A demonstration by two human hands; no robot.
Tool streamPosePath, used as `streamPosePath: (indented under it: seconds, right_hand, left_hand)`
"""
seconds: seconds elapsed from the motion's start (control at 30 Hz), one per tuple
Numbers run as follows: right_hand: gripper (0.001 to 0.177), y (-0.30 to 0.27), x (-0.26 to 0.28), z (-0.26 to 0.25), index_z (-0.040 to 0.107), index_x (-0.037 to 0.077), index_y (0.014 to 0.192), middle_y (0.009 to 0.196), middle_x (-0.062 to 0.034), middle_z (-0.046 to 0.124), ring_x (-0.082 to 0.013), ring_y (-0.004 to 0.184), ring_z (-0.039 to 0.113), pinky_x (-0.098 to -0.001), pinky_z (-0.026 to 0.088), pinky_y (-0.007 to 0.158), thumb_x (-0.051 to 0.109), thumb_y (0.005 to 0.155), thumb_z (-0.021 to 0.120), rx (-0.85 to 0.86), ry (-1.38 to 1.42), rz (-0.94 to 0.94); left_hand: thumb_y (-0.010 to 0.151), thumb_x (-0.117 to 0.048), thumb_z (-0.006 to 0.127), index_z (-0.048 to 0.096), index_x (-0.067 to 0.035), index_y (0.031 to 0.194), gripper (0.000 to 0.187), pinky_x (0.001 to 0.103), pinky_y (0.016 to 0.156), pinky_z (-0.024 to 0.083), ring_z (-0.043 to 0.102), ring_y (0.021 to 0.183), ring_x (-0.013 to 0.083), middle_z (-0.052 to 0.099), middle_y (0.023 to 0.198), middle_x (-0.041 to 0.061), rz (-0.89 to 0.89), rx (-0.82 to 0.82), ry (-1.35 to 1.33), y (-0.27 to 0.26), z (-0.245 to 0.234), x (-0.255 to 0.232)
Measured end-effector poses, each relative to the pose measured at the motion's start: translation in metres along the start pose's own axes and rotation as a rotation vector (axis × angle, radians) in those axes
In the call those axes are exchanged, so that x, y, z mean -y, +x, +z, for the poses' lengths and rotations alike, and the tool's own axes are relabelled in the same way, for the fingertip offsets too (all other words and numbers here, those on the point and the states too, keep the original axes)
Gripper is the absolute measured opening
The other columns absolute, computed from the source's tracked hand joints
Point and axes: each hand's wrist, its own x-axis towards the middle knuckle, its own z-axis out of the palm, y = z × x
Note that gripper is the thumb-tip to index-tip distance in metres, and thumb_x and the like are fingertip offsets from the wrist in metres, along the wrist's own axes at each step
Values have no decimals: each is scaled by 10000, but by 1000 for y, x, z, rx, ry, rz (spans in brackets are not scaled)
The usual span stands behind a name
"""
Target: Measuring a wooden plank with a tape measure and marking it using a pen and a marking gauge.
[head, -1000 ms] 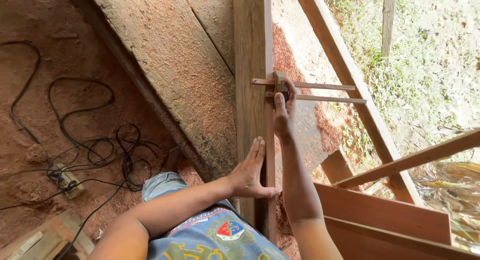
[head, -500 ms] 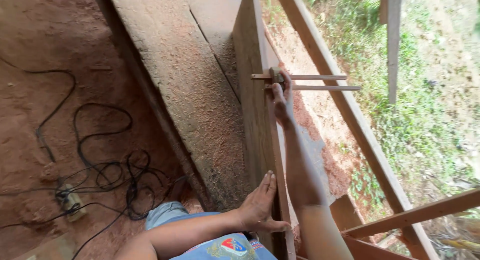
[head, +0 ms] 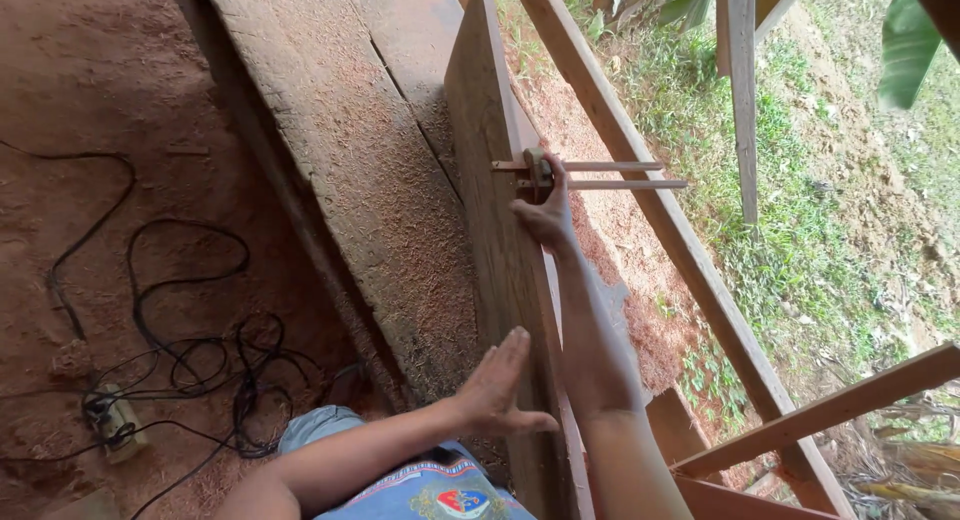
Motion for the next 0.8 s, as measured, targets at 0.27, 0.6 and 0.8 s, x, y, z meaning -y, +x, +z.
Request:
streamPosePath:
  seconds: [0.27,0.6,0.8]
  right_hand:
    - [936,-84,9,-16,331,174,1552,1435,-74,515,-169,1192,567,-311,575,914,-145,759,714,68,220,-5]
    - [928,-227,35,-9,388,158,1546,1413,-81,534,-201,1253,571,-339,548,1082,-104,778,838,162,220,70]
    - [917,-223,53,-15,415,147,1514,1385,-76,519,-206,1270,569,-367,539,1108,60,745,908,196,2,40]
  left_hand:
    - [795,-642,756,82,87,1575,1263,506,1234,135,130,1551,436,147,1642,337,-131,-418,-101,-10,-8,64]
    - [1057,-519,445,9,-42,1661,884,470,1309,179,100,1619,334,-18,1750,195,-102,-902,-668,48,-100,88]
    - [908,-454,738,-69,-79,1610,1133,527,1259,51,-21,1601,329,-101,1708,178,-359,-996,-668,140,-165,107]
